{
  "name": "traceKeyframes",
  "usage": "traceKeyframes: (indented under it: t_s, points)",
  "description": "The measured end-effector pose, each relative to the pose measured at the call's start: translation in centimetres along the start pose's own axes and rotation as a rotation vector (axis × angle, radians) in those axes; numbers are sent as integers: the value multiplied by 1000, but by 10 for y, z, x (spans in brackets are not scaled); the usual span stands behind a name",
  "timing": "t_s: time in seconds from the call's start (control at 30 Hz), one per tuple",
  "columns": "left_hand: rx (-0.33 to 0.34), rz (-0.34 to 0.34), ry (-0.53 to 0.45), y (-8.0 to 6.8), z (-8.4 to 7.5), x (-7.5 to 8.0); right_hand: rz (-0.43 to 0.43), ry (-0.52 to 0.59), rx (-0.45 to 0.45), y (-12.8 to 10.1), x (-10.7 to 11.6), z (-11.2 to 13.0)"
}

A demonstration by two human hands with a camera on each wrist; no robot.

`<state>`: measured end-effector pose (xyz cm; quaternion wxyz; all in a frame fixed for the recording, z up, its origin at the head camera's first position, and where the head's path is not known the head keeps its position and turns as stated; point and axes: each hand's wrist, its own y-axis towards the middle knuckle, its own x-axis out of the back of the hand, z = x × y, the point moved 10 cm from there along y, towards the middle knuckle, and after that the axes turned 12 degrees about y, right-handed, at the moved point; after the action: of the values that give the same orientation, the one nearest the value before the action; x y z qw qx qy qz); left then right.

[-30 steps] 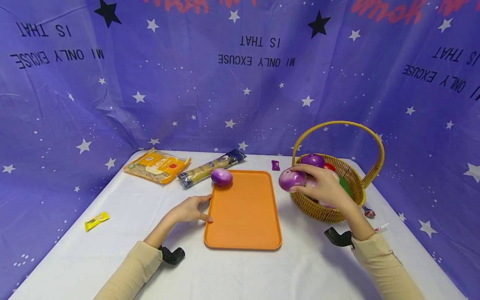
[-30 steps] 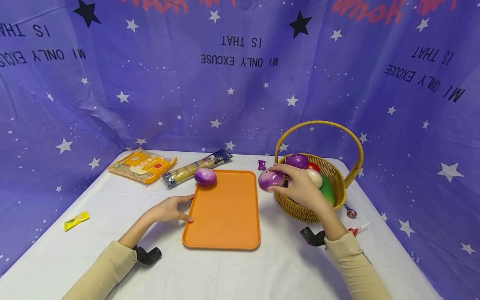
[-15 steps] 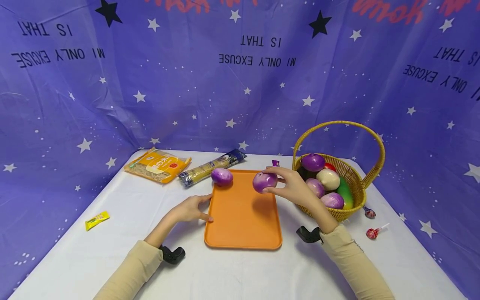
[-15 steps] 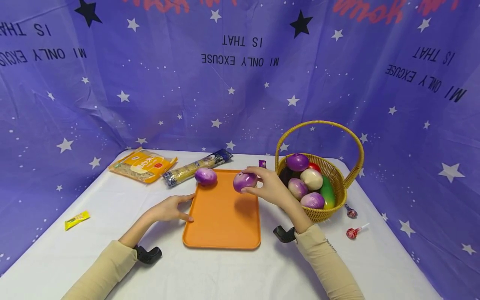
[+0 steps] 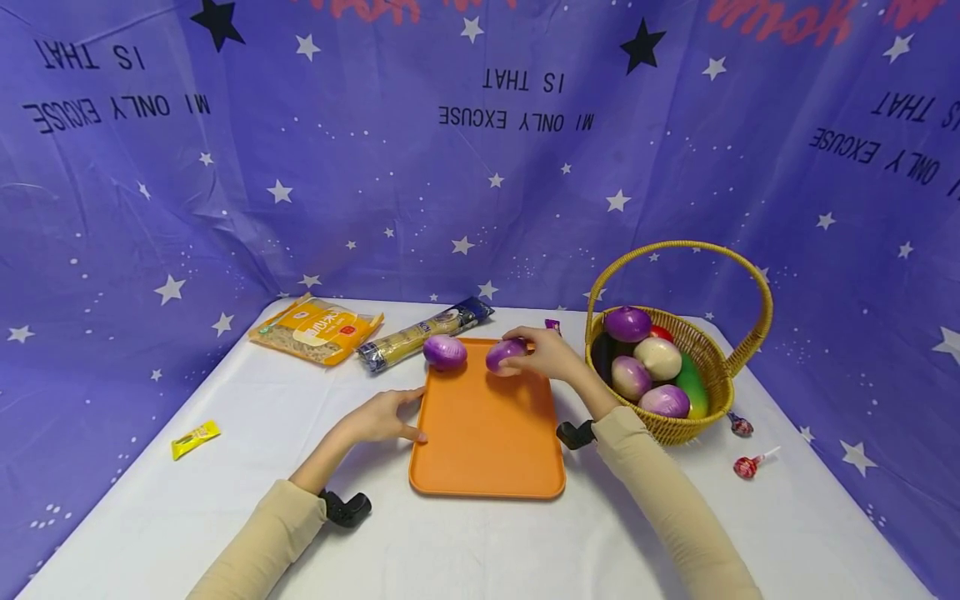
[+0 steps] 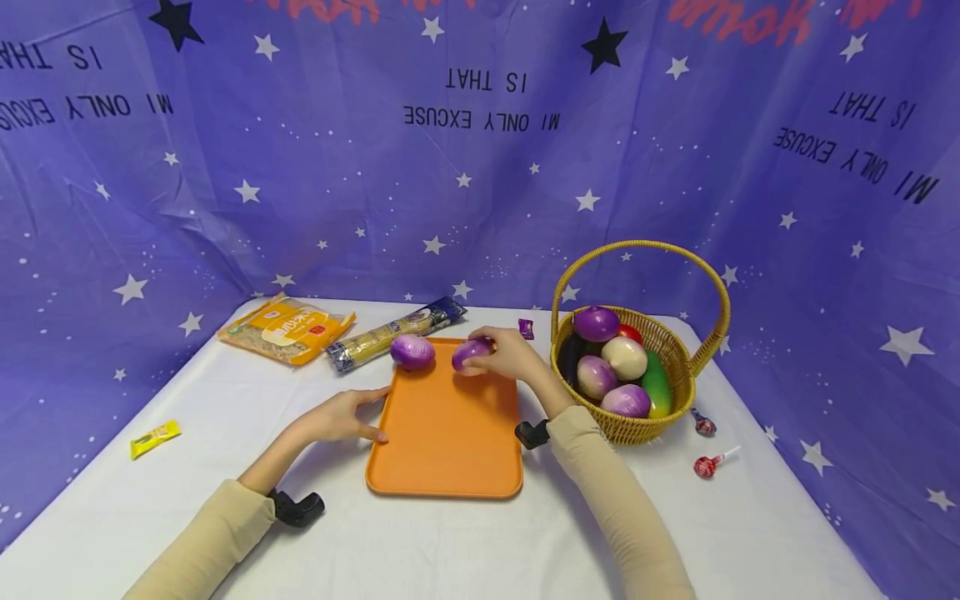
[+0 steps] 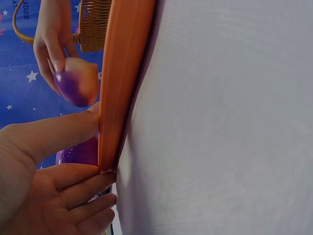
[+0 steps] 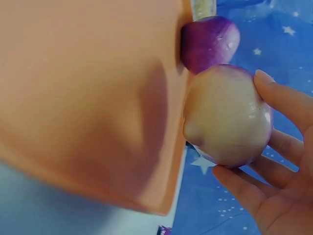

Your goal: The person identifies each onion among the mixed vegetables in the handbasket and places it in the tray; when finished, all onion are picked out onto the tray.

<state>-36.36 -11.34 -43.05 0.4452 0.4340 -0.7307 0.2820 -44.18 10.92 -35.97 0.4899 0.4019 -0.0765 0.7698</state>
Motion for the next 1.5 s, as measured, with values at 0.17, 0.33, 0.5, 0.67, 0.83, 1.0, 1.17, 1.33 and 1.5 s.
traceKeyframes:
  t_s: [0.17,0.33,0.5,0.67,0.83,1.0,1.17,1.33,1.5]
  points:
    - [3,-1,-5,0,0,0,25,32,-48,14,-11,-9]
    - [3,0,-5,0,0,-1,7,33,-70,23,-16,-14]
    - [2,0,-3,1,0,-1,-19,37,-90,29,-20,-19]
    - [-8,-3,-7,2,-1,0,-29,27,-92,31,-22,-20]
    - [-12,-4,-2,1,-2,0,-14,35,-91,29,-24,-19]
    - [-11,-3,-1,1,-2,0,1,16,-100,27,-27,-18]
    - [-11,0,-3,0,-3,0,14,-24,-116,25,-29,-18]
    - [-11,-4,1,0,-4,0,22,-21,-107,24,-29,-17]
    - [-6,-1,-3,0,-3,1,47,-35,-94,24,-30,-15]
